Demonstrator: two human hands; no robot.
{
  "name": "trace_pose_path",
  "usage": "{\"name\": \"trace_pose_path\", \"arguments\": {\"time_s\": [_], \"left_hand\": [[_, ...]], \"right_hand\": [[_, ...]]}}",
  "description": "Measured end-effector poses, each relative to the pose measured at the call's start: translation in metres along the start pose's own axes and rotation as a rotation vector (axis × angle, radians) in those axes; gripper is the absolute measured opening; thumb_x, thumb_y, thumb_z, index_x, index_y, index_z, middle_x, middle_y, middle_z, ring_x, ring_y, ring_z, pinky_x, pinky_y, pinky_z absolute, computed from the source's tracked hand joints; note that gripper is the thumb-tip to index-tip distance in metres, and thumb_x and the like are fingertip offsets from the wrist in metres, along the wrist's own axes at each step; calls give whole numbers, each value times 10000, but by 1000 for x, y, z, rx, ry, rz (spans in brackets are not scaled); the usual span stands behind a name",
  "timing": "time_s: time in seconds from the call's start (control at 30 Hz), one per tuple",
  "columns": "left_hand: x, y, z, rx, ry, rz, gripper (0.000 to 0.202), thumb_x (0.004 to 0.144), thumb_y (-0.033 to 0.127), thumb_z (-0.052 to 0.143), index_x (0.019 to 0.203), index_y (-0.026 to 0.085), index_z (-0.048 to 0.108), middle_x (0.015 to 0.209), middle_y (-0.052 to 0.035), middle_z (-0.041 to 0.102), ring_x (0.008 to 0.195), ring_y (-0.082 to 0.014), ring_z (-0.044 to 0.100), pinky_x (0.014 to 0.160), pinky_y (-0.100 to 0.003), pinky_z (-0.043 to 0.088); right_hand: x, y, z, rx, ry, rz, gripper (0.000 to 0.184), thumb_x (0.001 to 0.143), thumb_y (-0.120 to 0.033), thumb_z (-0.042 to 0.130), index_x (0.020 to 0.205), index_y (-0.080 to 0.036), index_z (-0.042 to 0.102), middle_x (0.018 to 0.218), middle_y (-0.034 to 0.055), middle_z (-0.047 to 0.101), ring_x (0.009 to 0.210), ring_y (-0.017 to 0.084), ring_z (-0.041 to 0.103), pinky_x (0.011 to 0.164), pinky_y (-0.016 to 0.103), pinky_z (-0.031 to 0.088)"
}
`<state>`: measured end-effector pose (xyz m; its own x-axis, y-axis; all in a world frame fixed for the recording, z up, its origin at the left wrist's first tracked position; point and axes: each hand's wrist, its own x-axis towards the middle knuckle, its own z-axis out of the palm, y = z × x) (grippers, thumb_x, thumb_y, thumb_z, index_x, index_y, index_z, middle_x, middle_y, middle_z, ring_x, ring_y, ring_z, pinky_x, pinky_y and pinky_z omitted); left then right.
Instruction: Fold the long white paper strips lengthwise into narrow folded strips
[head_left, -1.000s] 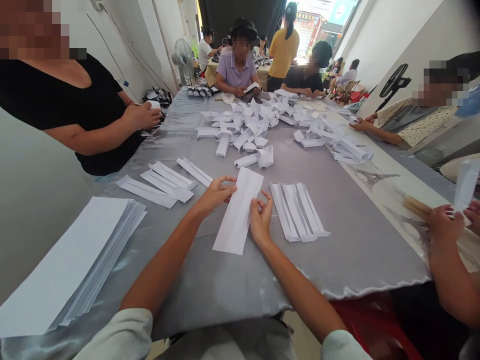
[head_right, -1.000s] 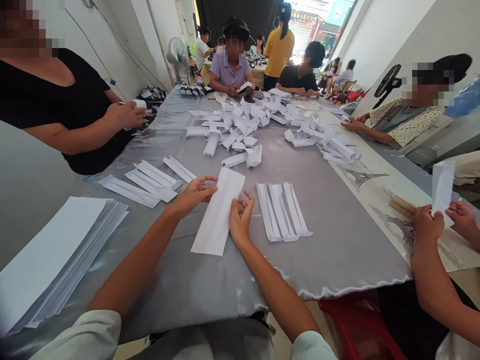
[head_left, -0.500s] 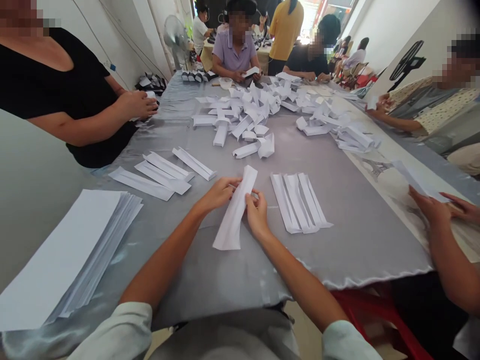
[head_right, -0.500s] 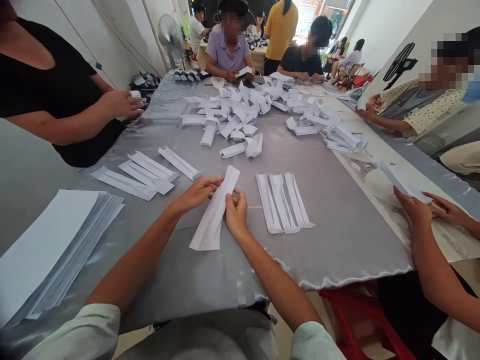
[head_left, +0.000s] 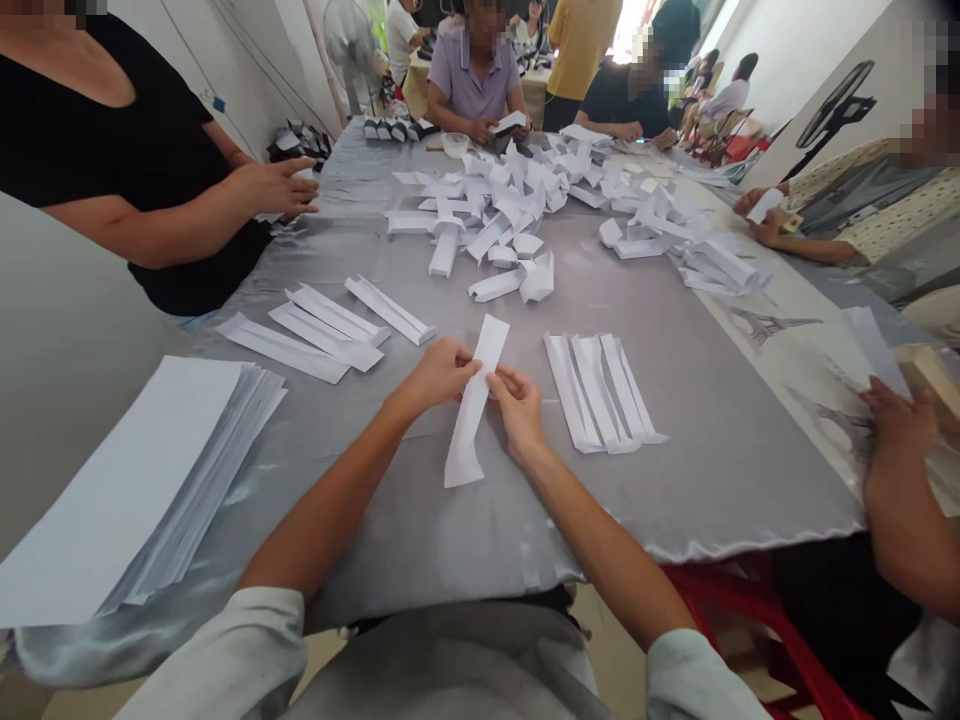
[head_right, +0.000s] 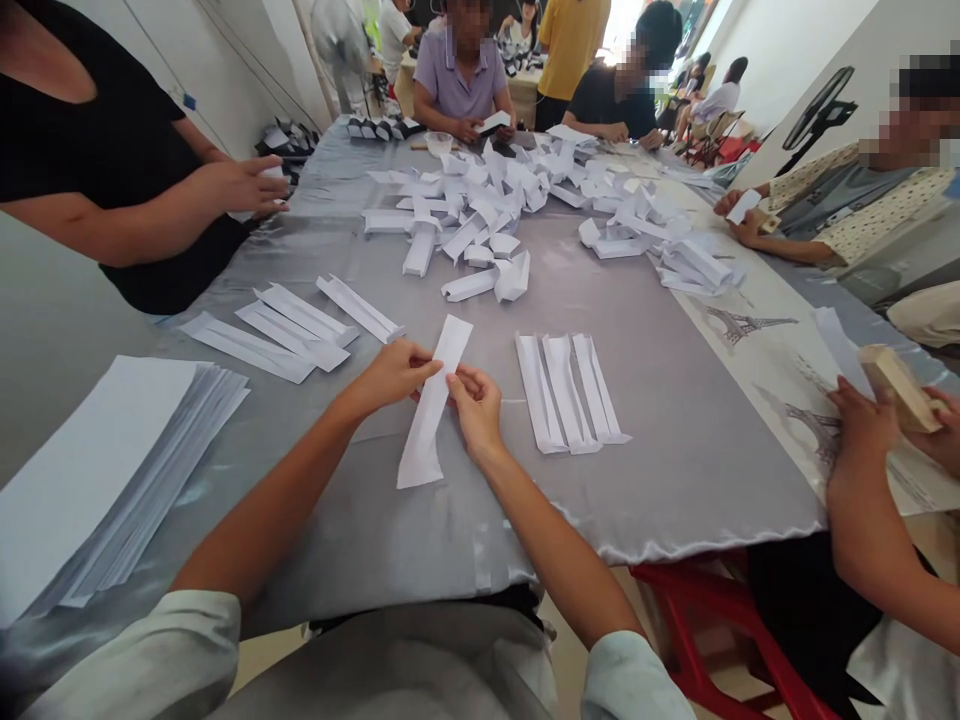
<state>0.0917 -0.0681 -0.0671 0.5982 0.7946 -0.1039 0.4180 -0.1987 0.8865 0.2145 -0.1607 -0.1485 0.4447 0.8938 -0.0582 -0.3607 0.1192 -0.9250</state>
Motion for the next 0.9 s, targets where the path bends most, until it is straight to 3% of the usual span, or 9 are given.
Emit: {"name": "trace_pose_path", "arguments": {"time_s": [0.1, 0.2, 0.33, 0.47, 0.53, 0.6, 0.77, 0.9], "left_hand": [[3, 0, -2, -206, 141, -18, 149, 832, 287, 750, 772, 154, 716, 768, -78, 721, 643, -199, 656, 517, -267, 515], [10, -4, -3, -430, 263, -35, 142, 882, 286, 725, 844, 152, 702, 852, -96, 736, 704, -198, 681, 546, -259, 548], [20, -13, -7, -628, 461, -90, 82, 957, 228, 636, 932, 161, 677, 855, -81, 720, 715, -180, 693, 589, -255, 575], [26, -18, -20, -835, 516, -116, 62, 960, 206, 668, 918, 165, 650, 855, -61, 702, 698, -159, 695, 679, -287, 612], [27, -19, -27, -919, 493, -136, 59, 961, 196, 674, 917, 168, 647, 852, -54, 699, 689, -152, 693, 702, -292, 620], [28, -19, -32, -979, 504, -172, 64, 973, 188, 659, 913, 176, 639, 837, -41, 691, 672, -146, 688, 701, -290, 622], [29, -20, -34, -1075, 562, -203, 118, 974, 182, 673, 879, 198, 605, 830, -19, 679, 659, -135, 683, 746, -303, 631], [31, -22, -32, -1119, 571, -180, 130, 974, 171, 673, 874, 194, 593, 836, -19, 687, 681, -123, 679, 767, -283, 619]], "right_hand": [[-5, -3, 1, -99, -65, -99, 537, 863, -481, 814, 1310, -208, 695, 1336, 134, 751, 1187, 294, 736, 973, 464, 625], [-13, -7, 1, -351, -71, -310, 591, 932, -438, 744, 1471, -232, 616, 1555, 132, 601, 1389, 300, 614, 1125, 499, 535], [-20, -10, 0, -608, -36, -508, 453, 981, -395, 657, 1398, -219, 675, 1478, 143, 637, 1372, 295, 595, 1161, 499, 475], [-19, -8, 1, -512, 6, -343, 414, 974, -445, 657, 1312, -215, 720, 1118, 97, 745, 941, 236, 698, 771, 351, 586], [-17, -6, 2, -365, 49, -223, 444, 937, -482, 699, 1285, -207, 723, 848, 33, 696, 709, 191, 629, 616, 304, 537], [-15, -5, 4, -214, 89, -166, 473, 895, -501, 743, 1261, -202, 717, 720, -20, 597, 639, 167, 570, 590, 295, 531], [-13, -7, 6, -85, 131, -188, 514, 818, -494, 816, 1221, -188, 723, 794, -9, 595, 749, 165, 592, 632, 296, 580], [-15, -6, 8, -163, 109, -180, 535, 793, -502, 836, 1206, -176, 734, 1084, 91, 703, 957, 223, 651, 584, 281, 582]]}}
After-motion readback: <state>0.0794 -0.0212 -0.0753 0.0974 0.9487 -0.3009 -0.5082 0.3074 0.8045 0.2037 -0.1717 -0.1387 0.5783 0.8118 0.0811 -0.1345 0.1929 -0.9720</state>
